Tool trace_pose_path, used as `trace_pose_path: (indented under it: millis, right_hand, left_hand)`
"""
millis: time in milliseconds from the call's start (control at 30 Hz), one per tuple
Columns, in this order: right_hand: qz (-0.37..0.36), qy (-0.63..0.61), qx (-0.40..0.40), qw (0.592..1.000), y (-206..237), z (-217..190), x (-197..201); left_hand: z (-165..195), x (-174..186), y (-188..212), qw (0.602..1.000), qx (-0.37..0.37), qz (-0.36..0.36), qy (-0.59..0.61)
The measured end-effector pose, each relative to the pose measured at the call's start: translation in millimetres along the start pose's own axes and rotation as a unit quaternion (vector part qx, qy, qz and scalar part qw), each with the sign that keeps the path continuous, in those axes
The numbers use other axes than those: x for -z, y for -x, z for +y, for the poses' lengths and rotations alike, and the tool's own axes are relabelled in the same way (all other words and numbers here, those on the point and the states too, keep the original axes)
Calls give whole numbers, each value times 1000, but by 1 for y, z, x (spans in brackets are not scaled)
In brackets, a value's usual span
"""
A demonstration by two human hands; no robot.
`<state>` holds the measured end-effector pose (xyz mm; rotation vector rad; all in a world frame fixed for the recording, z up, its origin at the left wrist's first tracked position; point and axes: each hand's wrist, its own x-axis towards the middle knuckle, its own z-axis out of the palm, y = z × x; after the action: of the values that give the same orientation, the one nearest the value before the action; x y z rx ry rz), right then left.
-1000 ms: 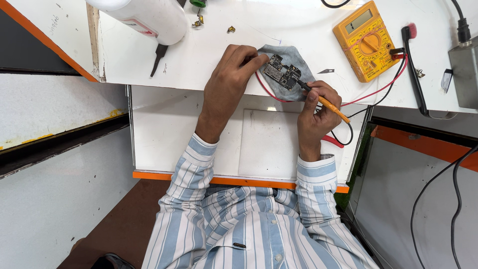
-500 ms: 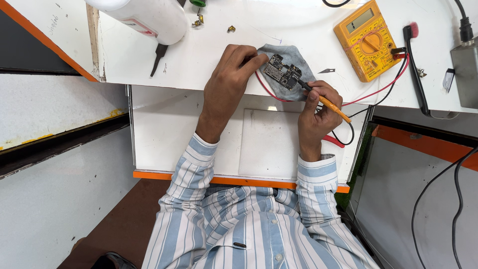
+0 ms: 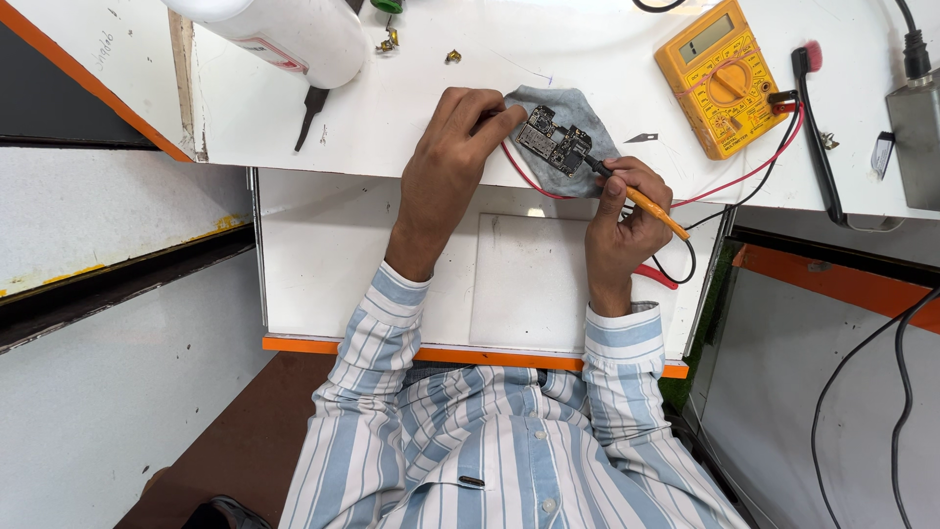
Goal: The person uses a multimeter to test points on a small circuit board placed on a cloth. They repeatedly touch probes to different areas of the board while observing the multimeter display, then set the probes down.
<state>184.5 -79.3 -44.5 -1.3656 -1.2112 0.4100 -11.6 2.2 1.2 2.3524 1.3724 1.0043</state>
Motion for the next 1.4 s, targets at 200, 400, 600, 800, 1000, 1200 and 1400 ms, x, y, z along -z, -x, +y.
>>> trace_pose_path:
  millis: [200,400,600,800,1000,1200,1400]
  right_hand:
    - [1,6,1,1000,0,0,0]
    - [8,-23,-3,1000,0,0,-1]
    - [7,-22,2,1000,0,0,-1]
    - [5,-11,11,1000,-1,0,-1]
    - [5,-9,13,1000,-1,1,0]
    - [1,-6,14,1000,0,2,0]
    - [0,-6,13,1000,0,2,1]
  left_hand:
    - [0,0,0,1000,-12,-4,0]
    - [1,0,0,1000,-23,-7,-6]
    - [0,-2,1,1000,-24,-7,-9]
    - [-1,-3,2,1000,-22,-7,-11]
    - [-1,-4,3,1000,-21,-8,-17]
    - [-1,-4,3,1000,-21,-9,-15]
    - [-1,-5,3,1000,-20,-7,-17]
